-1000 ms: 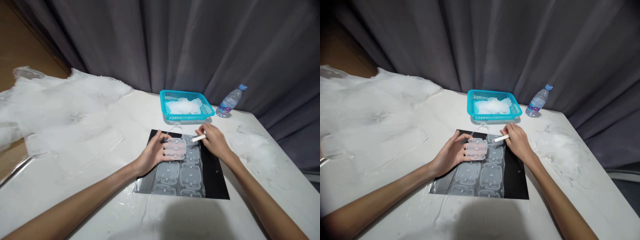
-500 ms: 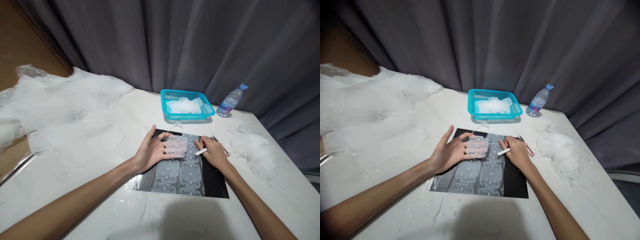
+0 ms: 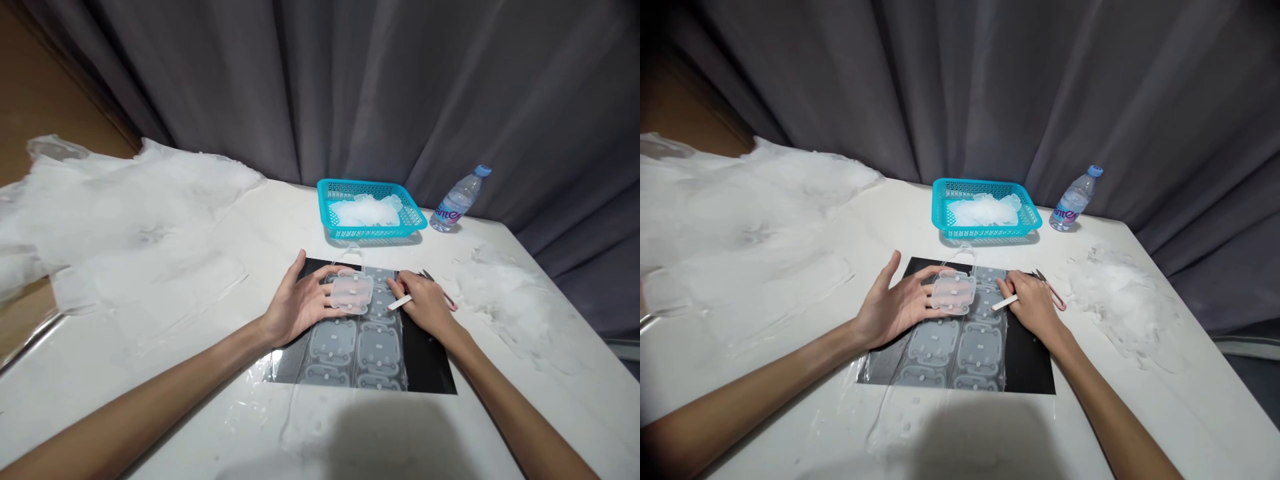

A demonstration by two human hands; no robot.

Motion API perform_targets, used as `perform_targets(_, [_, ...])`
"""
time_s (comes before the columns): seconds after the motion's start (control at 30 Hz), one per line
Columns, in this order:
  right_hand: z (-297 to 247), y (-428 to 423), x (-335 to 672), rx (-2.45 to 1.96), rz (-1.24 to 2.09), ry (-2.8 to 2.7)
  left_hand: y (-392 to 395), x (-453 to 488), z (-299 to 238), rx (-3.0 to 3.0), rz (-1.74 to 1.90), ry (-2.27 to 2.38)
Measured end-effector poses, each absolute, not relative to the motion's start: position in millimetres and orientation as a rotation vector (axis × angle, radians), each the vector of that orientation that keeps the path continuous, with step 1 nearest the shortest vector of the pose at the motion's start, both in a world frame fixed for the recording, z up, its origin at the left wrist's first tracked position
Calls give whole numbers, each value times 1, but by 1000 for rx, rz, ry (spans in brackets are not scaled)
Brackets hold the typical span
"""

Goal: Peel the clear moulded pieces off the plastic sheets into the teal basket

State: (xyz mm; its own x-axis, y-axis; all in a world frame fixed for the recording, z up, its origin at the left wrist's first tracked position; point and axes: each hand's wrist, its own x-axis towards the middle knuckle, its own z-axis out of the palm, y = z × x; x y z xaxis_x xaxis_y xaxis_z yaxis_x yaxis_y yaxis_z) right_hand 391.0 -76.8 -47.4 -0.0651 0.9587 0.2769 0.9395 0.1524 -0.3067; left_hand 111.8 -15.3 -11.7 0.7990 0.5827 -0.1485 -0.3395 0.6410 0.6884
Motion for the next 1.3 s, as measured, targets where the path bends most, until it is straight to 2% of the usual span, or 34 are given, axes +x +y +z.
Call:
perform_targets(0.9, [-53, -76, 393, -1765, 19, -2045, -13, 111, -16, 709, 561, 369])
perform_targets(1.03, [-53, -74, 391, -1740, -16, -2052, 20, 131, 5, 911, 708, 471])
perform_targets(1.17, [-53, -72, 389, -1727, -45, -2053, 83, 161, 37, 1379, 909, 608])
perform_targets(1.3, [-53, -70, 389, -1733, -45, -2037, 112, 169, 37, 1702, 1184, 826])
